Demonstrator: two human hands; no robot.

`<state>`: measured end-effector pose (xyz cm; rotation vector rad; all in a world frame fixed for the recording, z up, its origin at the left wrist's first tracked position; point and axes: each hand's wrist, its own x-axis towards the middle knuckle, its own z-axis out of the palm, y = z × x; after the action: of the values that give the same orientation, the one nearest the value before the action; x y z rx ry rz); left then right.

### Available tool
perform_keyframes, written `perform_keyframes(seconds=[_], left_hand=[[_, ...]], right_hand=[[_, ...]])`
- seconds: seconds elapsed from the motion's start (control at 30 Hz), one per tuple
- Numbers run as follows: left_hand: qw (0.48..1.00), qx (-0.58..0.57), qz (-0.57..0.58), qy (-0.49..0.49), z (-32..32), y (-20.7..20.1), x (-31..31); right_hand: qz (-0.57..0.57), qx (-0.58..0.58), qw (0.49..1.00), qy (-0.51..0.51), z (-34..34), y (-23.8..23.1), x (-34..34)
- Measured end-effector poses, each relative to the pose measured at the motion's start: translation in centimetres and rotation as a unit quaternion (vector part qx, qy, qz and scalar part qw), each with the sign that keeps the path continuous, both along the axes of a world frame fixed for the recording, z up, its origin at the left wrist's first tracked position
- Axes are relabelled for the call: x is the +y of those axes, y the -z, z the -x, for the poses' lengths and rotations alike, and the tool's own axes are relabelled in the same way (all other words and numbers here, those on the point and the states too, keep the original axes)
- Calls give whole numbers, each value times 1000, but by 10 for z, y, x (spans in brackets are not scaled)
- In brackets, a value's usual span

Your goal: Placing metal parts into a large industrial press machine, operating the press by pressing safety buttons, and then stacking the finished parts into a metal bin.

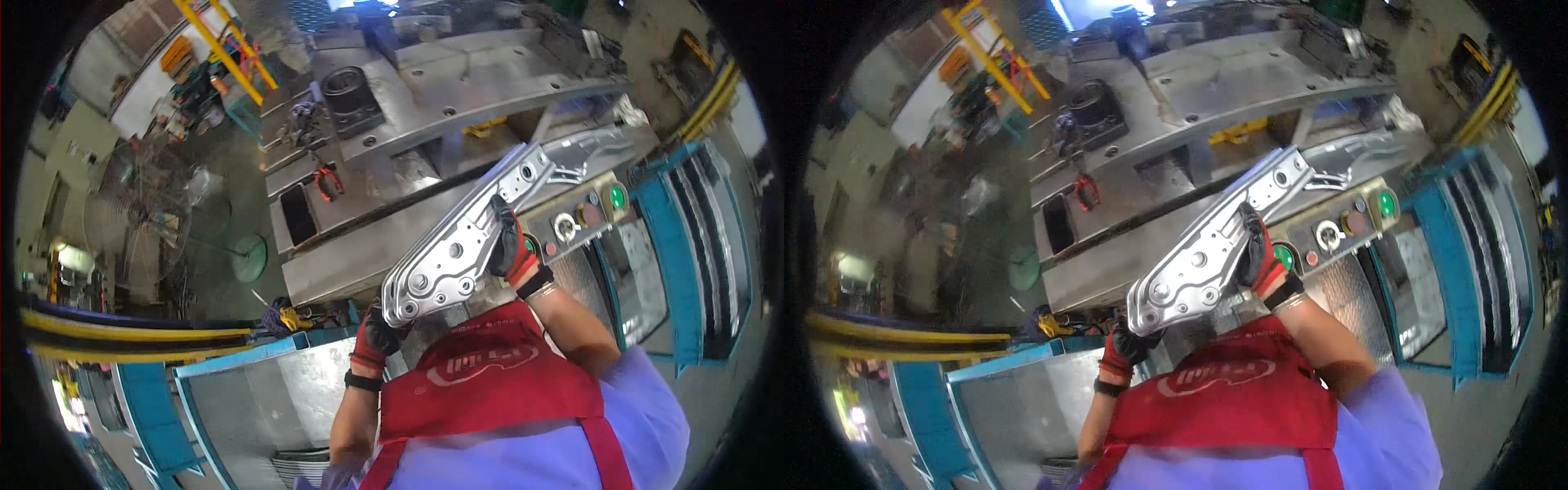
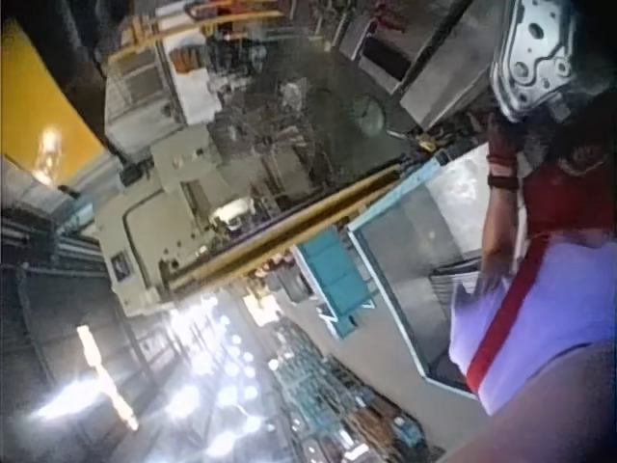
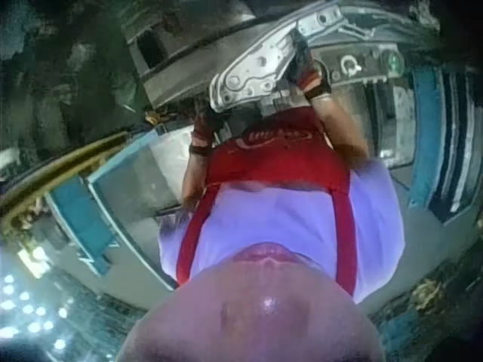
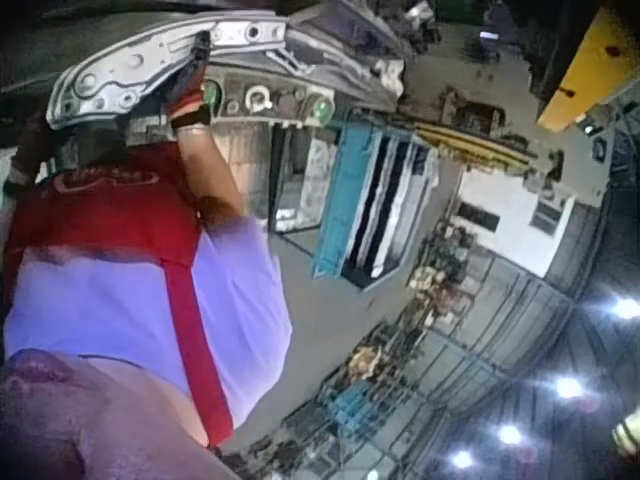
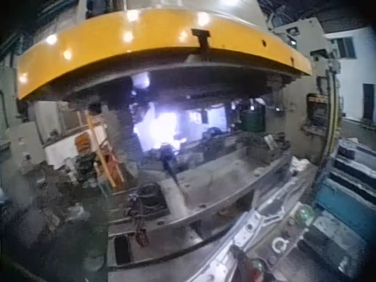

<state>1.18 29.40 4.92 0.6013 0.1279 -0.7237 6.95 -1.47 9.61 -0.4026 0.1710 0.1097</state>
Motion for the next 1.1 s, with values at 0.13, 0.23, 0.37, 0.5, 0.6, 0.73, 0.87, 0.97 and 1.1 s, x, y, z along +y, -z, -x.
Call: perform_keyframes(seconds=[0.13,0.23,0.37,0.5,0.6,0.73,0.87,0.97,1.1], left_hand=[[999,-16,-51,-12,16,-5,0],[993,-28,-118,-15,30,-1,0],[991,118,-14,-54,39,-4,12],[966,223,-73,-108,39,-88,-30],[945,-157,-285,-38,25,-88,-42],[951,-203,-213,91,28,-42,-53],[977,-95,-138,128,45,-38,-69],[971,-94,-154,156,64,-37,-85],[951,-112,-245,154,101,-36,-101]], right_hand=[[-26,41,999,4,23,-38,-2],[17,-16,996,81,38,-31,-12],[-84,-39,994,59,52,-14,-28],[-21,-78,984,157,69,21,-35],[-29,10,985,168,88,56,-44],[-33,79,983,164,105,69,-51],[-20,89,984,154,117,86,-68],[-11,95,987,133,124,94,-83],[-2,94,991,91,129,101,-106]])
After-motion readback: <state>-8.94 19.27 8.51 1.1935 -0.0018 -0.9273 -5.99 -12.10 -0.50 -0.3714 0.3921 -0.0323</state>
